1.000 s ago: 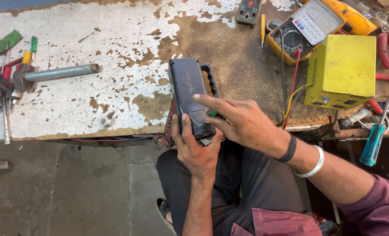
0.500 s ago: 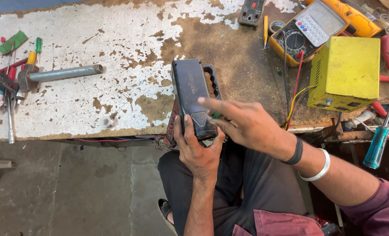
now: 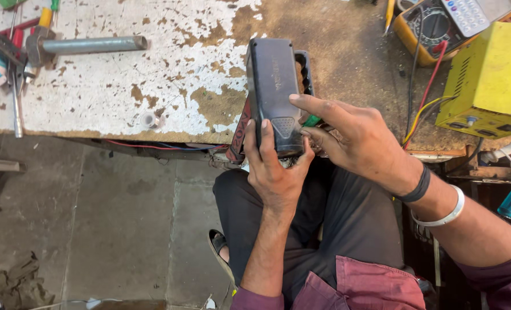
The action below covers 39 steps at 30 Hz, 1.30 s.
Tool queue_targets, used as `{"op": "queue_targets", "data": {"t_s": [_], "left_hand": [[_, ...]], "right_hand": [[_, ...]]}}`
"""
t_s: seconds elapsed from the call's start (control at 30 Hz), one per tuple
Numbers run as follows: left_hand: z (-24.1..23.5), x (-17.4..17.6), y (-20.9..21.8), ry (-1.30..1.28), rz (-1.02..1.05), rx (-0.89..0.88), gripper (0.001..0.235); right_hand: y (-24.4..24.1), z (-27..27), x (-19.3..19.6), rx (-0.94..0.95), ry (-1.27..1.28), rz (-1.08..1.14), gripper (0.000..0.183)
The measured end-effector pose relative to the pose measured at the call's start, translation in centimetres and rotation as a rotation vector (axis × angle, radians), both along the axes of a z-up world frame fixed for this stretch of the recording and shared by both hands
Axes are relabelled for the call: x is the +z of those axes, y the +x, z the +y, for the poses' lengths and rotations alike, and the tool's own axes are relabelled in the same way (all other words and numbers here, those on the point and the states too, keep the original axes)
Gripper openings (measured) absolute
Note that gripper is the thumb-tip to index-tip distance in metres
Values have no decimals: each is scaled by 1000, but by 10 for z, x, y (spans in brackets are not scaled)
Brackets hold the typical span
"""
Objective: The person sits on the floor and uses a soldering iron to work on the internal wiring of a handheld electronic device. They then place the casing back on and use a screwdriver to tighten the screws, securing the device.
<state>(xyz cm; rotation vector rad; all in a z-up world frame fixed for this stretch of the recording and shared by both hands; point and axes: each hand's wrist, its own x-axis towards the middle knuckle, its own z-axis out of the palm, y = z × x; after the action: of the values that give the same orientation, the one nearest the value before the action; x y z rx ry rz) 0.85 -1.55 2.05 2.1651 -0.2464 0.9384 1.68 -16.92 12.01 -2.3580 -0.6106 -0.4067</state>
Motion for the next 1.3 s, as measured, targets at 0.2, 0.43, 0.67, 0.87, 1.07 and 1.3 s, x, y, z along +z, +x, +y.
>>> {"op": "queue_targets", "data": {"t_s": [0.2,0.43,0.67,0.87,1.07,1.3], "left_hand": [[1,1,0,-2,2,-5,86],[0,0,0,2,-5,13,86],[1,-3,1,18,-5,-4,90],[1,-3,-1,13,6,-10,90],[0,-1,1,6,-7,6,89],[0,-2,1,14,-3,17,88]], "right_hand": [[1,0,-12,-10,106,-89,54],[-4,0,-17,-73,155,-36,49],[2,-4,-9,28,74,-64,55],[3,-4,-3,4,171,80,53],[6,-9,0,113,89,3,54],[5,2,-7,-25,8,-115,55]]}}
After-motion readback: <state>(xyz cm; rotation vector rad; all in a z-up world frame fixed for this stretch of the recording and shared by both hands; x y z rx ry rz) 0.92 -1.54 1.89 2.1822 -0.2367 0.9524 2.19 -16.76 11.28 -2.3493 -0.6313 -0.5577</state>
